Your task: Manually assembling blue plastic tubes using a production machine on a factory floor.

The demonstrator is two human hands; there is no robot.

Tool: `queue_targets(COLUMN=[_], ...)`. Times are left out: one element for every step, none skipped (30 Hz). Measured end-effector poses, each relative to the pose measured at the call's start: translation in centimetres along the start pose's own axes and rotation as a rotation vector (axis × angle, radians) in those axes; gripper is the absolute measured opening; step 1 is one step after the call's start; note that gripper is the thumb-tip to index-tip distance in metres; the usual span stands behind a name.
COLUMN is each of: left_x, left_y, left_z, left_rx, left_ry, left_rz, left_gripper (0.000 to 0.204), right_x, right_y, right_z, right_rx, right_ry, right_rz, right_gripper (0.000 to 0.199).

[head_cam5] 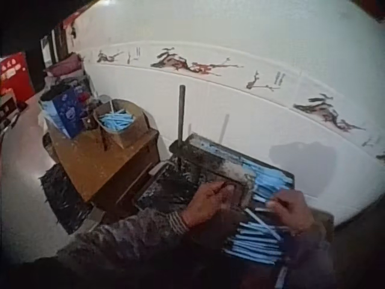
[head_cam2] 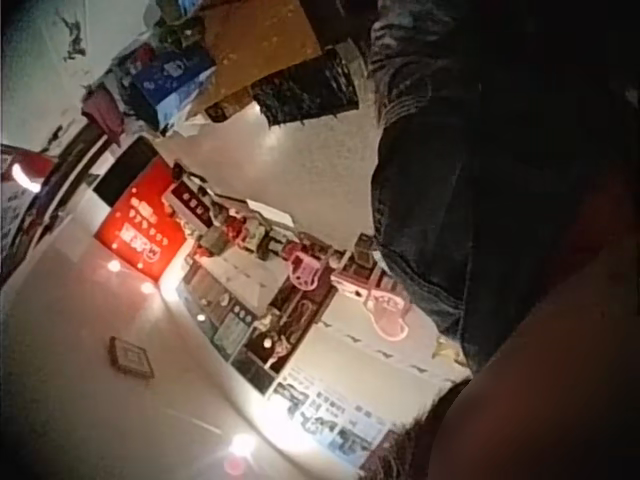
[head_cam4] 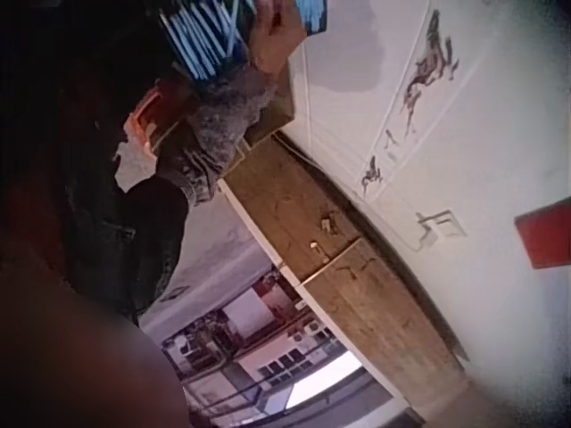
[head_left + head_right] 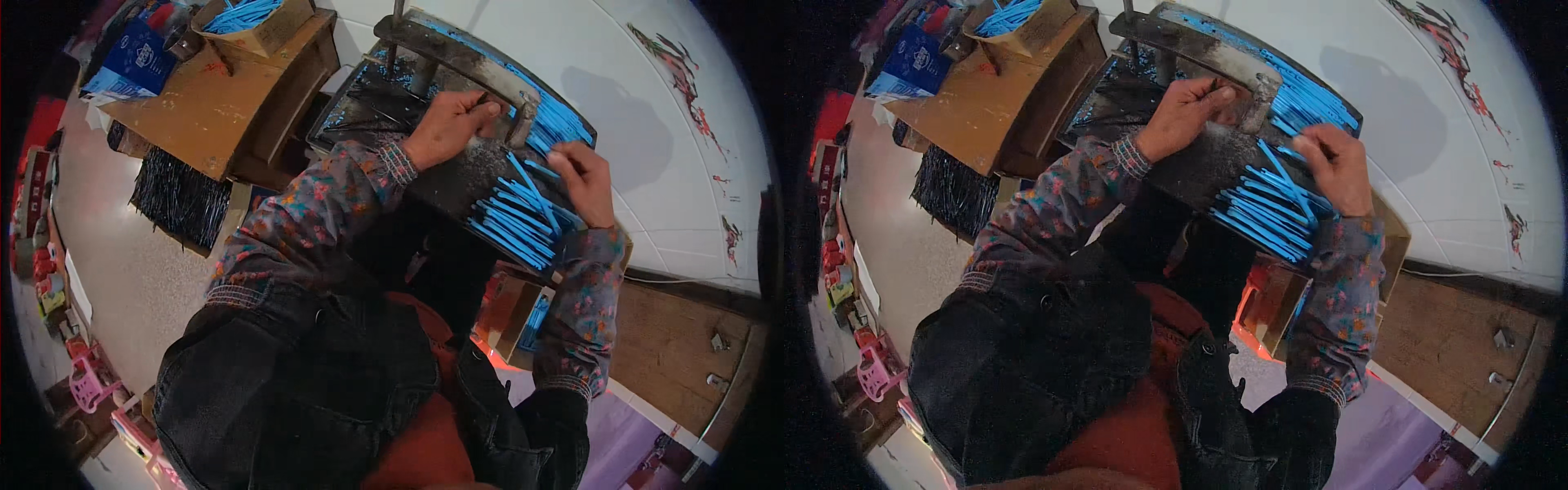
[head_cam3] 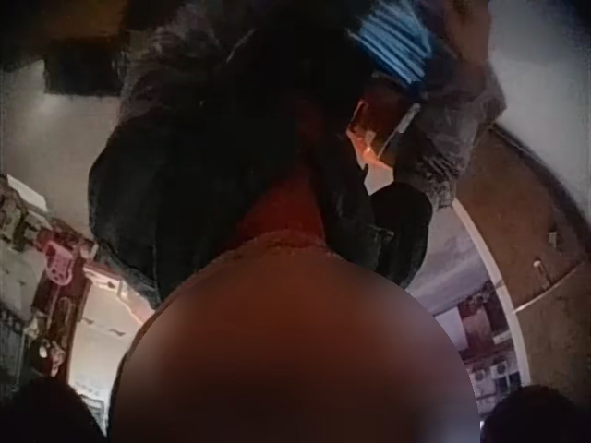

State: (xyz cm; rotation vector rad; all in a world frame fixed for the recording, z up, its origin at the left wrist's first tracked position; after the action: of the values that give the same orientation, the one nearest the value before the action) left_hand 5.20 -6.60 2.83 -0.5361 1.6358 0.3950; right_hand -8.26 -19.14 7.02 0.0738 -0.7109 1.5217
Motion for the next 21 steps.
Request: queue_targets(left_x=[0.5, 1.0, 1.0, 0.8, 0.6, 0.4, 0.3, 0.2, 0.1, 0.0, -0.1, -0.1, -0.2, -0.3, -0.4, -0.5, -0.6, -0.6, -0.8, -1.0, -1.1], left_y=[0.0, 0.1, 0.0, 0.1, 0.1, 0.2, 0.3, 0.3, 0.3, 0.4, 0.5, 0.7, 0.8, 0.7, 0.7, 0.6, 0.5, 0.6, 0.5, 0.6, 0.6], left_z=[0.0, -0.1, -0.4, -0.6, -0.8, -0.9, -1.0, -1.0, -0.7, -0.7, -0.5, -0.4, -0.5, -0.9, -1.1, -1.3, -1.1, -1.0, -1.1, -0.9, -0.8], left_rx=[0.014, 0.027, 0.037, 0.049, 0.060, 0.070, 0.078, 0.081, 0.069, 0.062, 0.054, 0.044, 0.052, 0.069, 0.079, 0.089, 0.086, 0.082, 0.076, 0.057, 0.040], left_ry=[0.016, 0.032, 0.034, 0.057, 0.079, 0.101, 0.122, 0.117, 0.124, 0.134, 0.144, 0.154, 0.149, 0.144, 0.139, 0.135, 0.128, 0.129, 0.101, 0.073, 0.045], left_rz=[0.047, 0.094, 0.092, 0.070, 0.049, 0.029, 0.010, 0.007, -0.007, -0.019, -0.032, -0.044, -0.047, -0.060, -0.075, -0.089, -0.102, -0.102, -0.109, -0.114, -0.118], left_gripper=[0.012, 0.013, 0.013, 0.013, 0.013, 0.014, 0.014, 0.014, 0.014, 0.014, 0.014, 0.014, 0.014, 0.014, 0.013, 0.013, 0.013, 0.013, 0.012, 0.012, 0.012], right_x=[0.1, 0.3, 0.5, 1.4, 2.3, 3.1, 3.8, 3.6, 2.7, 1.7, 0.7, -0.2, -0.1, -0.1, -1.5, -2.8, -3.4, -2.9, -2.4, -1.4, -0.4], right_y=[0.8, 1.5, 2.2, 2.7, 3.2, 3.7, 4.0, 3.9, 3.4, 3.0, 2.6, 2.2, 0.8, 0.4, 0.4, 0.6, 0.5, 0.3, 0.4, 0.2, 0.0], right_z=[0.3, 0.6, 0.7, 0.2, -0.3, -0.9, -1.5, -1.3, -1.6, -1.7, -2.0, -2.4, -1.7, -1.1, -1.9, -2.7, -3.5, -3.4, -2.8, -2.4, -1.9], right_rx=[0.023, 0.046, 0.042, 0.092, 0.142, 0.193, 0.244, 0.238, 0.283, 0.329, 0.374, 0.418, 0.232, 0.040, 0.030, 0.066, 0.106, 0.108, 0.070, 0.036, 0.003], right_ry=[0.162, 0.323, 0.330, 0.357, 0.383, 0.406, 0.427, 0.428, 0.331, 0.237, 0.140, 0.043, 0.182, 0.329, 0.337, 0.509, 0.673, 0.671, 0.604, 0.529, 0.455], right_rz=[0.004, 0.009, 0.003, 0.079, 0.157, 0.235, 0.313, 0.313, 0.260, 0.201, 0.144, 0.087, 0.200, 0.301, 0.295, 0.304, 0.320, 0.323, 0.294, 0.275, 0.252], right_gripper=[0.012, 0.012, 0.012, 0.012, 0.013, 0.013, 0.014, 0.014, 0.016, 0.019, 0.021, 0.023, 0.021, 0.019, 0.019, 0.018, 0.017, 0.017, 0.016, 0.016, 0.016])
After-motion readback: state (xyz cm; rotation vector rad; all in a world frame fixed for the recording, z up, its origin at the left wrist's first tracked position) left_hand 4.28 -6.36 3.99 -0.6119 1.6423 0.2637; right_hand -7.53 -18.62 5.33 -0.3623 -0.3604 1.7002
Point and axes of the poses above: each hand's wrist, its own y-axis away from the middle knuckle, its own z-axis out of the back of the hand, x = y × z, the point moved 9 cm from there along -y, towards the middle knuckle, and after that the axes turned 14 degrees about z, right-handed, at the moved point
